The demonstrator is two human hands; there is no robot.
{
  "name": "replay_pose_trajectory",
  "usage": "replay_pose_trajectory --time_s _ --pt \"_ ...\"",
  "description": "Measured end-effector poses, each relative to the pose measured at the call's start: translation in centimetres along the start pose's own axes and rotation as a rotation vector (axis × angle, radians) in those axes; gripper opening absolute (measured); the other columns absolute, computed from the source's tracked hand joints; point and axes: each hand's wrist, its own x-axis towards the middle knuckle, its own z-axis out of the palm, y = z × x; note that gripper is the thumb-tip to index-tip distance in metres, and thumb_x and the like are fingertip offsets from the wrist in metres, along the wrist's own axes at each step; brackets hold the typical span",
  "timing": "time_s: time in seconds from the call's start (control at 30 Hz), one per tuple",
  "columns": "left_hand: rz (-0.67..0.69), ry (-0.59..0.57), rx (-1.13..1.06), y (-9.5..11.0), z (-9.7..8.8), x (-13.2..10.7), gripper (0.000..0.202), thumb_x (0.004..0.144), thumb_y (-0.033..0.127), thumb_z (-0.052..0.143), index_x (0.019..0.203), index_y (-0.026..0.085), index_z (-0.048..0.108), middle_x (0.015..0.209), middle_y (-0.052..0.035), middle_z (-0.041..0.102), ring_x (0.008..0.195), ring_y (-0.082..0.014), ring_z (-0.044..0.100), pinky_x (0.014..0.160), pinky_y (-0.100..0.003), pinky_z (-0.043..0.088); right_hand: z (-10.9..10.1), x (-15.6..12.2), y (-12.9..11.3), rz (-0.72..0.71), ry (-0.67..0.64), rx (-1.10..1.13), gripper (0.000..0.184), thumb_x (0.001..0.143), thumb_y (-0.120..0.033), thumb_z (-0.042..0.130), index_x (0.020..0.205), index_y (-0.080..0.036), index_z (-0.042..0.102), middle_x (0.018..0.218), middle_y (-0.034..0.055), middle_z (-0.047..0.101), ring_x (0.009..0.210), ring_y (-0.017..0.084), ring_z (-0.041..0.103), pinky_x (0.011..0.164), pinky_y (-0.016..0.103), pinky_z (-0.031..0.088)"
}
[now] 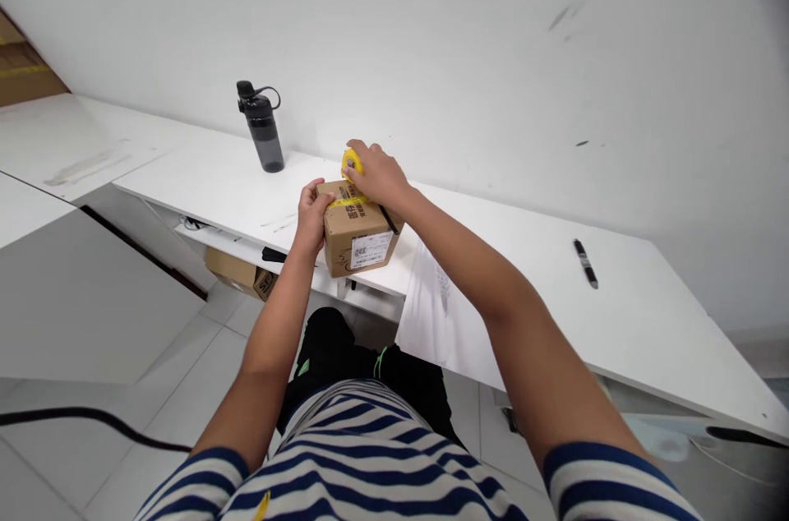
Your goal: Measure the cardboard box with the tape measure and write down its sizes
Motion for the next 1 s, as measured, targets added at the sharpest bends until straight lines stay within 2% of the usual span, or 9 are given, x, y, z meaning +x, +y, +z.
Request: replay_pose_trajectory --time_s 0.1,0.2,0.3,0.47,0.63,0.73,0.83,0.93,1.0 --pt "-0.020 -0.032 -0.035 0.3 -0.3 -0.3 0.051 0.064 0.026 0.076 0.110 0.024 0.057 0.098 -0.0009 0.063 0.080 -0.0146 0.064 0.072 -0.027 0.054 -0.1 0.5 0.7 -0.052 0.004 0.120 0.069 0.094 -0.039 0.047 0.156 -0.017 0.027 0.131 0.0190 0.059 0.111 0.032 0.060 0.095 0.045 0.047" --pt "-0.044 -0.089 -0.076 0.6 -0.8 -0.4 0.054 0.063 0.027 0.079 0.111 0.024 0.056 0.102 -0.0014 0.065 0.082 -0.0150 0.066 0.075 -0.028 0.055 -0.7 -0.7 1.4 -0.152 -0.022 0.234 0.078 0.097 -0.048 0.043 0.161 -0.017 0.008 0.127 0.0159 0.061 0.104 0.026 0.061 0.091 0.042 0.049" --pt "-0.053 -0.117 -0.098 1.1 -1.7 -0.4 0.054 0.062 0.027 0.080 0.112 0.023 0.057 0.101 -0.0012 0.068 0.082 -0.0156 0.068 0.076 -0.029 0.056 -1.3 -2.6 2.0 -0.205 -0.012 0.164 0.079 0.100 -0.053 0.036 0.162 -0.021 -0.003 0.128 0.0153 0.059 0.099 0.025 0.062 0.086 0.041 0.051" --pt "-0.006 -0.071 -0.115 0.6 -5.9 -0.9 0.051 0.072 0.038 0.072 0.120 0.026 0.058 0.116 -0.0047 0.071 0.101 -0.0231 0.072 0.088 -0.038 0.058 -0.6 -4.6 3.2 -0.076 0.158 0.149 0.076 0.101 -0.051 0.031 0.160 -0.024 -0.009 0.133 0.0179 0.054 0.102 0.026 0.063 0.083 0.043 0.052" --pt "-0.110 0.091 -0.050 -2.2 -9.8 -1.9 0.056 0.069 0.043 0.077 0.120 0.027 0.060 0.121 -0.0059 0.072 0.109 -0.0260 0.070 0.095 -0.043 0.057 2.7 -5.1 3.5 -0.042 0.100 0.414 0.077 0.100 -0.049 0.035 0.158 -0.020 -0.008 0.130 0.0179 0.056 0.102 0.024 0.064 0.085 0.040 0.053" --pt "-0.010 0.143 0.202 -2.3 -9.7 -2.2 0.056 0.066 0.043 0.084 0.115 0.025 0.064 0.128 -0.0080 0.068 0.121 -0.0277 0.062 0.103 -0.044 0.052 3.2 -5.2 2.8 -0.124 0.020 0.464 0.082 0.097 -0.055 0.044 0.158 -0.021 0.000 0.130 0.0161 0.057 0.101 0.024 0.063 0.091 0.041 0.052" --pt "0.176 0.221 0.372 -0.5 -8.4 -2.5 0.048 0.079 0.058 0.073 0.112 0.023 0.068 0.133 -0.0094 0.065 0.133 -0.0275 0.054 0.112 -0.043 0.045 2.0 -4.9 1.5 -0.253 -0.065 0.387 0.082 0.096 -0.057 0.046 0.159 -0.021 0.008 0.140 0.0173 0.054 0.107 0.025 0.062 0.095 0.043 0.050" --pt "0.097 0.016 0.247 1.2 -6.7 -3.1 0.061 0.089 0.073 0.049 0.124 0.025 0.064 0.135 -0.0100 0.065 0.130 -0.0274 0.058 0.109 -0.043 0.047 0.8 -3.8 -0.2 -0.379 -0.108 0.284 0.068 0.098 -0.050 0.042 0.158 -0.026 0.023 0.152 0.0160 0.045 0.117 0.028 0.059 0.097 0.046 0.049" --pt "0.047 -0.073 0.236 1.4 -5.8 -3.5 0.065 0.084 0.070 0.061 0.132 0.027 0.058 0.137 -0.0097 0.063 0.127 -0.0285 0.060 0.107 -0.043 0.049 0.5 -2.7 -1.2 -0.421 -0.136 0.207 0.061 0.099 -0.042 0.041 0.157 -0.028 0.028 0.151 0.0140 0.046 0.113 0.028 0.060 0.094 0.045 0.050"
